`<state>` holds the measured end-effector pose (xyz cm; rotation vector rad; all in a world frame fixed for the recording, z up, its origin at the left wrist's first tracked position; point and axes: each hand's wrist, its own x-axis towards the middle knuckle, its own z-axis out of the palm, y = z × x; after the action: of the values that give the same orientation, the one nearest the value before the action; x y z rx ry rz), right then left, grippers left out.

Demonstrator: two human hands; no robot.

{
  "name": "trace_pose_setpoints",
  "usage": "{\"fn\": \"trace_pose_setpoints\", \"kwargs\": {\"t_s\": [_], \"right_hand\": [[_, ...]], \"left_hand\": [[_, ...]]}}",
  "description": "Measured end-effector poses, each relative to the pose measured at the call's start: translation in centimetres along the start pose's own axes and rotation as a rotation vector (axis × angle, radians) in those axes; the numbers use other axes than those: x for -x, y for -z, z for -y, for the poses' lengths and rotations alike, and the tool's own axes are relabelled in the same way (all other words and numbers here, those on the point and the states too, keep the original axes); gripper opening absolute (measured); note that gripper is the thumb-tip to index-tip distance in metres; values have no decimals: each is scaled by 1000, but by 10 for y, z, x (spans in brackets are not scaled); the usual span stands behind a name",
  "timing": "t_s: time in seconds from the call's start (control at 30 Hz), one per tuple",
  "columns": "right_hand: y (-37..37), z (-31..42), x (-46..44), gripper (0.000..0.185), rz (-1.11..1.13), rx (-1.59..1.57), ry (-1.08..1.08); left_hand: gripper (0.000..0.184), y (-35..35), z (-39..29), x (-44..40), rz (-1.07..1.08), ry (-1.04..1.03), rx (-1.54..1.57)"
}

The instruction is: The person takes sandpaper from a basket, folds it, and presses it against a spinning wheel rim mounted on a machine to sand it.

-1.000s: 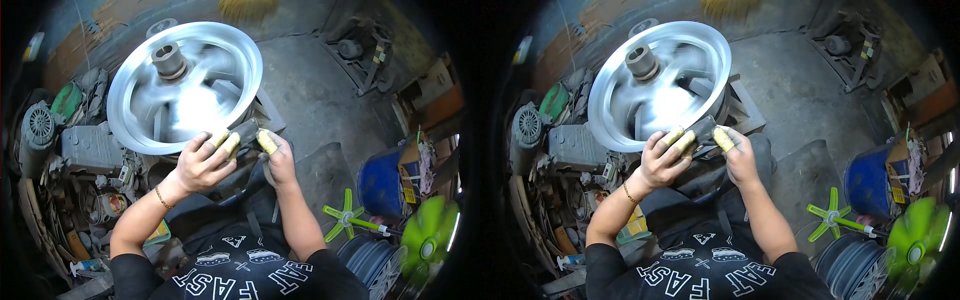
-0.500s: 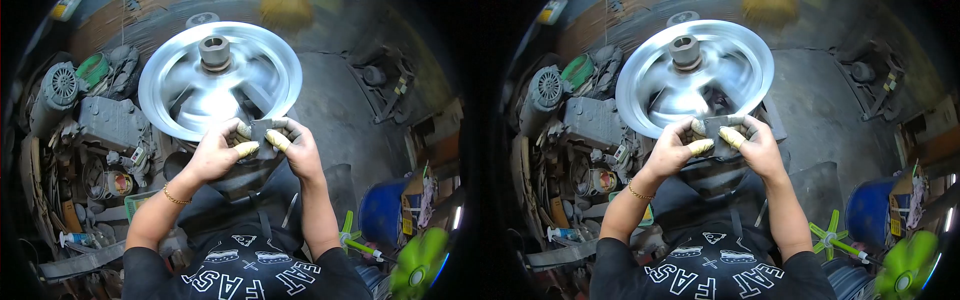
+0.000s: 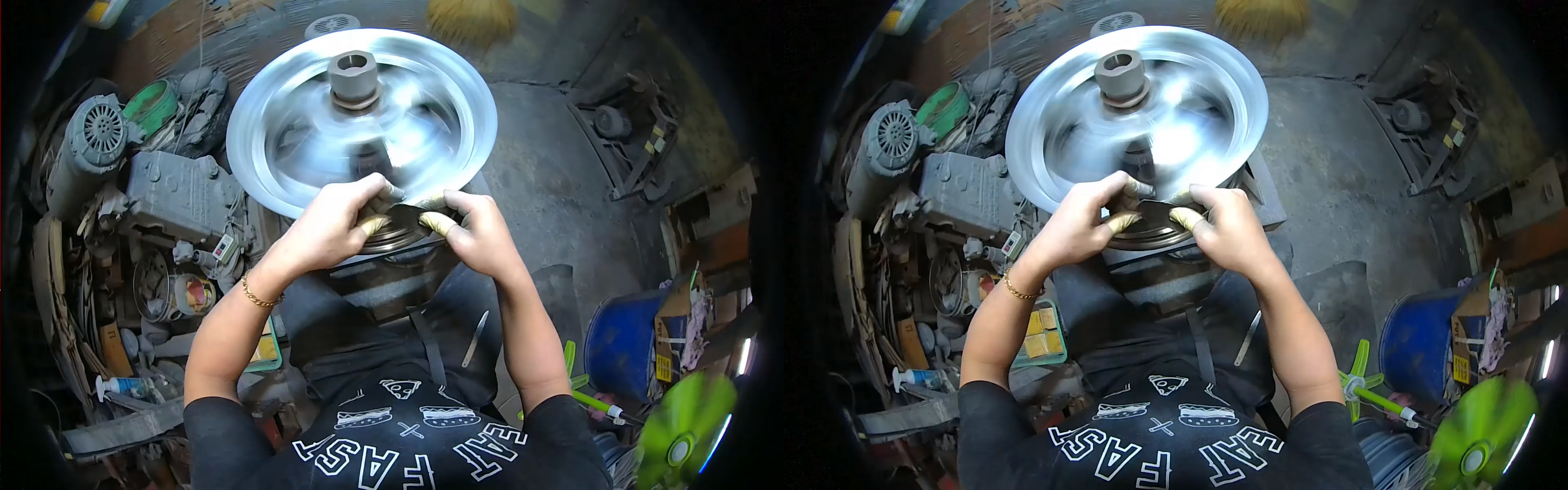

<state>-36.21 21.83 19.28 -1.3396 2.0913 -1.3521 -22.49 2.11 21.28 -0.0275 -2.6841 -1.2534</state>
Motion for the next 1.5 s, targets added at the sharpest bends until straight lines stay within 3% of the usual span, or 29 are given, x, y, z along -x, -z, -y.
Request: {"fn": "trace_pose_setpoints", "kwargs": {"t_s": [0.07,0.23,0.3,0.33,0.37,0.47,0.63,0.77,0.87,0.97,1.13,1.5], "right_hand": [[3,-2,0,20,10,-14,-9],[8,-3,-1,20,18,-14,-33],[10,3,-1,20,39,1,-37],[11,5,-1,20,55,17,-39],[10,4,-2,20,55,17,-40],[2,-6,-2,22,-63,207,237],[-19,-25,0,28,-213,501,459],[-55,-43,22,36,-342,625,467],[-67,-51,29,39,-403,642,463],[-74,-56,31,39,-442,648,461],[-82,-67,32,40,-505,632,459],[-98,-73,38,43,-506,548,403]], "left_hand": [[56,5,-6,1,32,38,-59],[70,-8,-8,7,-102,-178,-126],[60,-12,-11,5,-169,-21,-104],[44,-13,-9,1,-200,-118,-201],[44,-14,-5,-1,-199,-118,-200],[25,-20,-5,-7,-182,-236,-233],[20,-38,18,-15,-152,-371,-390],[16,-57,26,-8,-201,-427,-501],[15,-61,24,-4,-132,-410,-700],[24,-63,24,-4,-138,-446,-663],[16,-61,23,-7,-133,-486,-642],[17,-59,26,-7,-155,-526,-642]]}}
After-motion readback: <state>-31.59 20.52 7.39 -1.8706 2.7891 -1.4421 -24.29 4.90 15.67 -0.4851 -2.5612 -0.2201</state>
